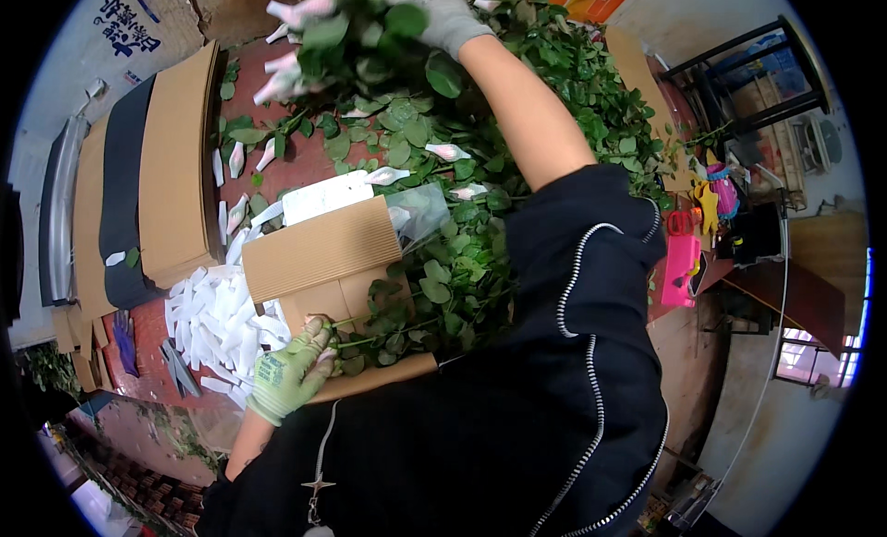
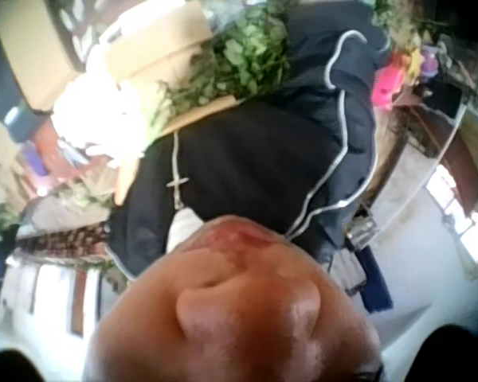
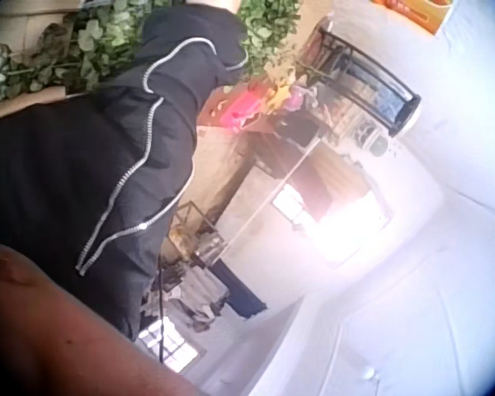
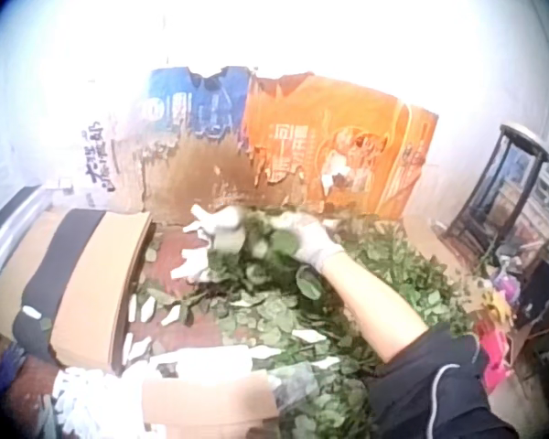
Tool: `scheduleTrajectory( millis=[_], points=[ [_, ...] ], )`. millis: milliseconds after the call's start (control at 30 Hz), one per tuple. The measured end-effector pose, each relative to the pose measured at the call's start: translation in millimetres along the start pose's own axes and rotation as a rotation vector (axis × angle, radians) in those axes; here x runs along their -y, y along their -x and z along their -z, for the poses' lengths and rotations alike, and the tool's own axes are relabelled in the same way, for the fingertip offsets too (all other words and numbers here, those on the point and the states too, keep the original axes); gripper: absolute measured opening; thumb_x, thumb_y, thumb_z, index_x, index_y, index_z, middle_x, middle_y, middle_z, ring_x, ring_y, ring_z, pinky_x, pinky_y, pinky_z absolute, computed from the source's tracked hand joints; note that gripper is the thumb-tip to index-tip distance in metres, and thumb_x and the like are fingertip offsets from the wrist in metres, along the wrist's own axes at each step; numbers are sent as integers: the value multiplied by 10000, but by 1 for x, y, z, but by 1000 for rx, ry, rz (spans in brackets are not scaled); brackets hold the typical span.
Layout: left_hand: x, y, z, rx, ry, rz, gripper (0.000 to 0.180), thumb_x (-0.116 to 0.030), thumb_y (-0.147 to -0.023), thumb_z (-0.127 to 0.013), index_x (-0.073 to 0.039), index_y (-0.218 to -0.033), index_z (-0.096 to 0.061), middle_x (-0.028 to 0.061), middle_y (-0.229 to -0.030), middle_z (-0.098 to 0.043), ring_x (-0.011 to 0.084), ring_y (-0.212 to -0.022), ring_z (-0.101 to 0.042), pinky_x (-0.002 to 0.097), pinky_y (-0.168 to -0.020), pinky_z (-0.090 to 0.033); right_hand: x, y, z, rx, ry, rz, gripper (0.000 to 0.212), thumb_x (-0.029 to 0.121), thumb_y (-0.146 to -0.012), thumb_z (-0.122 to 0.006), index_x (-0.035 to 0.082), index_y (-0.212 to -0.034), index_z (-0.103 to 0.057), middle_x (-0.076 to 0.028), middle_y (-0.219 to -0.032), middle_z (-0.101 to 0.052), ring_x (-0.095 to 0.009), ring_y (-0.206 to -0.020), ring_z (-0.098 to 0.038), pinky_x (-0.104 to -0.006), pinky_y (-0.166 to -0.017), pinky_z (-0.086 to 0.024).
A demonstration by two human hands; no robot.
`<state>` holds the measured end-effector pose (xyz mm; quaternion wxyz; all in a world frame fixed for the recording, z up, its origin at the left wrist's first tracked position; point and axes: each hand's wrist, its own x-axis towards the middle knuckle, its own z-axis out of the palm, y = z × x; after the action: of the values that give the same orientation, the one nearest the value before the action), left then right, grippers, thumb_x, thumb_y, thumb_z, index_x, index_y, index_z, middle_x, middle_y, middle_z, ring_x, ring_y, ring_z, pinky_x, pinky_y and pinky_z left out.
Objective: The person packages roses by placing them into a corrugated cardboard box along with green foliage, securing them with staples using a hand stapler.
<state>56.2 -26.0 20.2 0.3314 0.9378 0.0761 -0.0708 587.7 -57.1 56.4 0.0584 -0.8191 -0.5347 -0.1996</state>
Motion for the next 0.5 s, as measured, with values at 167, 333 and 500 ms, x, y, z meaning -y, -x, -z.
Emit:
scheduleTrajectory(
  millis=[167, 333, 500],
  points=[
    [3, 1, -6, -46, -10, -25, 440, -255, -888, -623, -68, -1284, -585, 206, -1325, -540, 310, -1076, -634, 369, -832, -536, -13, 28, 25, -54, -334, -3, 465, 269, -849, -625, 119, -1286, -568, -113, -1174, -658, -282, -1070, -636, -368, -938, -493],
    [1, -1, -5, -51, -48, -20, 442, -279, -884, -625, -85, -1279, -597, 202, -1295, -561, 306, -998, -666, 357, -753, -555, -108, 61, 9, -279, -190, -387, 370, 238, -846, -595, 97, -1186, -628, -170, -1116, -668, -346, -1048, -628, -401, -914, -493],
    [-3, -1, -2, 34, -59, 38, 442, -276, -876, -635, -79, -1271, -603, 207, -1303, -555, 309, -1001, -665, 363, -779, -549, -126, 88, -22, 9, -24, -696, 345, 156, -809, -559, 137, -1141, -653, -154, -1113, -663, -338, -1028, -627, -419, -895, -493]
  ],
)
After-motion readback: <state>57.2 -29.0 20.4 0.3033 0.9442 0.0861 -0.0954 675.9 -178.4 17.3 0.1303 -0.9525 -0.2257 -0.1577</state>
